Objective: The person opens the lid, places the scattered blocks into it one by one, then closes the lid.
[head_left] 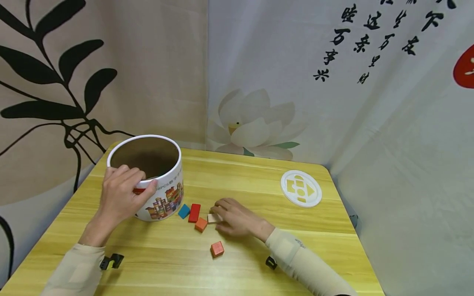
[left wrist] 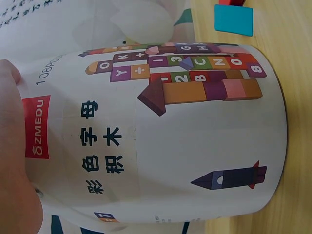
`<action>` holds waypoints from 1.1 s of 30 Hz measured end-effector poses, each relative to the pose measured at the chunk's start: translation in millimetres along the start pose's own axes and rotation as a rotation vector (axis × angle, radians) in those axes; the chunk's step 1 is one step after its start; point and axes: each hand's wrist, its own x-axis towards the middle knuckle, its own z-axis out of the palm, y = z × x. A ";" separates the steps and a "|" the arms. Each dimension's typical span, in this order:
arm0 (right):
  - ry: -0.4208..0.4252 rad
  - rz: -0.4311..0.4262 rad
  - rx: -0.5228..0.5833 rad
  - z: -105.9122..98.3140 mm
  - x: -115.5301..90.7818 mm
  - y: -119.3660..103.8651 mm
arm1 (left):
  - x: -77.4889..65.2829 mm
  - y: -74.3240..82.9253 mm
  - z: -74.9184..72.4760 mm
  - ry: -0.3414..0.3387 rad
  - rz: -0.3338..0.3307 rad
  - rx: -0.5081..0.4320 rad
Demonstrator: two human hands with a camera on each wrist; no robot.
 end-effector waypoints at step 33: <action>0.082 0.082 0.104 -35.7 -6.7 7.7 | -2.0 -2.3 -2.9 -0.046 -0.006 0.015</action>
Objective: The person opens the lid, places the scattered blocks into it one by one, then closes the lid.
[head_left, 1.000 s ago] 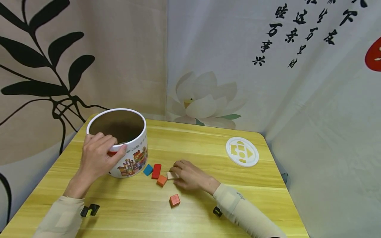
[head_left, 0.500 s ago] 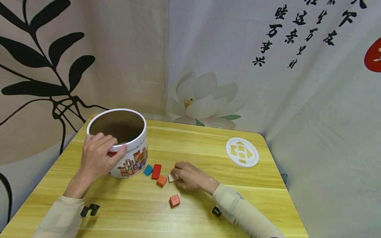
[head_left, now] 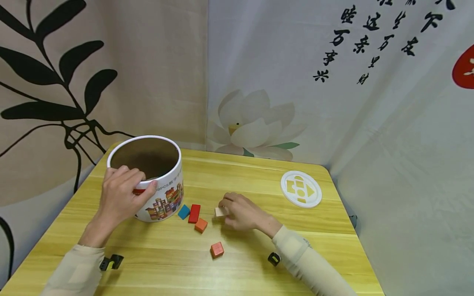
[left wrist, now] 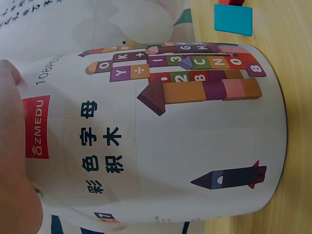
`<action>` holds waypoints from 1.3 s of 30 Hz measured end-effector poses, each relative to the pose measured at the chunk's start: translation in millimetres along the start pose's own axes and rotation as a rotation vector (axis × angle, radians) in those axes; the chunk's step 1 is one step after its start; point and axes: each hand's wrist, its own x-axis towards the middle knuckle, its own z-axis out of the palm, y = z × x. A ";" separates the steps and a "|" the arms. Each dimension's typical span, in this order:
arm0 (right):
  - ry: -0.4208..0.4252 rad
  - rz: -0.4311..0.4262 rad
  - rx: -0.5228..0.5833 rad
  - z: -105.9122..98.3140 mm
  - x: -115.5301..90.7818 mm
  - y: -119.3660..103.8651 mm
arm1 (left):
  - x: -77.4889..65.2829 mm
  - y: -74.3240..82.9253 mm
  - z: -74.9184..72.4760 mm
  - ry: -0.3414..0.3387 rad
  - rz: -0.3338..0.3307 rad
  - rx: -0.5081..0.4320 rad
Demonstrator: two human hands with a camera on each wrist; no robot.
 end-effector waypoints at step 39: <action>0.344 -0.182 0.001 -139.8 56.1 -10.1 | 1.2 1.6 1.4 0.041 0.004 -0.017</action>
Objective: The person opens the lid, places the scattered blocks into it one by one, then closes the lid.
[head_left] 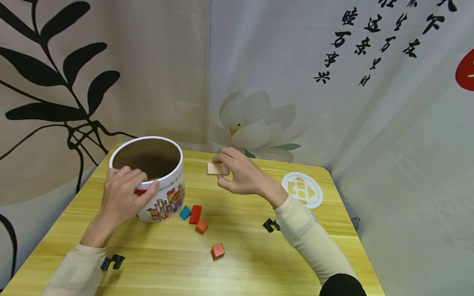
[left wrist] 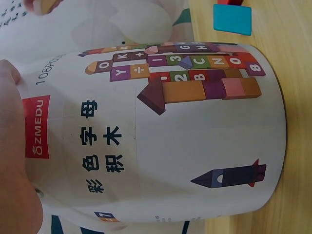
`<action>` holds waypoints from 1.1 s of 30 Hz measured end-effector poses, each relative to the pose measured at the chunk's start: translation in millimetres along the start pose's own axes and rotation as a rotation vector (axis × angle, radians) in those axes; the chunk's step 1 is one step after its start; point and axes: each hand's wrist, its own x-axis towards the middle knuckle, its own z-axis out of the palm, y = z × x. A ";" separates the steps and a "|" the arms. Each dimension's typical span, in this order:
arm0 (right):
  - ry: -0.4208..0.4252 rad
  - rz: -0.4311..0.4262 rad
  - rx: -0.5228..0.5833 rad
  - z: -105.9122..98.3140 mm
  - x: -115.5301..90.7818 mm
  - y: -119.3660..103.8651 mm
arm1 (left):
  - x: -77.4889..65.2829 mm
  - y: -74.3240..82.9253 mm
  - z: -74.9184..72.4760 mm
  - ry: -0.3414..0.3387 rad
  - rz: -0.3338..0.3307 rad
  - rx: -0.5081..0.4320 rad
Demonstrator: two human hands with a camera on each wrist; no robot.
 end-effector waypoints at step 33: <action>-0.194 0.038 -0.037 20.6 133.2 -26.7 | 0.9 -0.5 -2.5 -0.013 0.024 0.006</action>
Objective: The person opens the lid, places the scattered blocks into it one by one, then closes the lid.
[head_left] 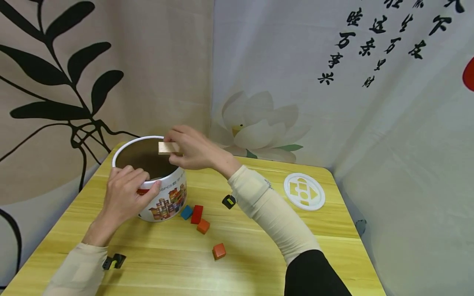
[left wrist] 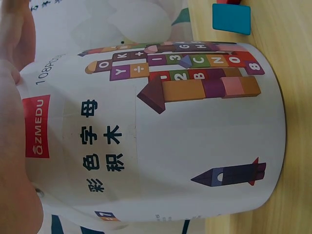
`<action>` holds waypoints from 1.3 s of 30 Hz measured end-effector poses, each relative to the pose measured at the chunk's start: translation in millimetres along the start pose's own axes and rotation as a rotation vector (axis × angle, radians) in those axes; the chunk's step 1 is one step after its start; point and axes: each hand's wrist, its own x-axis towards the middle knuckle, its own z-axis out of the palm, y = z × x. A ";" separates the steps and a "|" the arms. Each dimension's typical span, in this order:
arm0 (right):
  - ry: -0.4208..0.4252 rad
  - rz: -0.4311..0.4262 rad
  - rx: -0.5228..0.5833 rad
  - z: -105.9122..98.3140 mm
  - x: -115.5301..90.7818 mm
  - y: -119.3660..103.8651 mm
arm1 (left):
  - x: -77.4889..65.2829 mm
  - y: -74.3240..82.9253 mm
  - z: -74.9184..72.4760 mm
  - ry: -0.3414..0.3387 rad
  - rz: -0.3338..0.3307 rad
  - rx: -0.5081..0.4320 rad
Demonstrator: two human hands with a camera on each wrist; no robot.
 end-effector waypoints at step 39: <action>-0.036 -0.014 -0.082 43.3 4.9 -5.2 | 0.7 -0.1 1.5 0.032 0.028 -0.002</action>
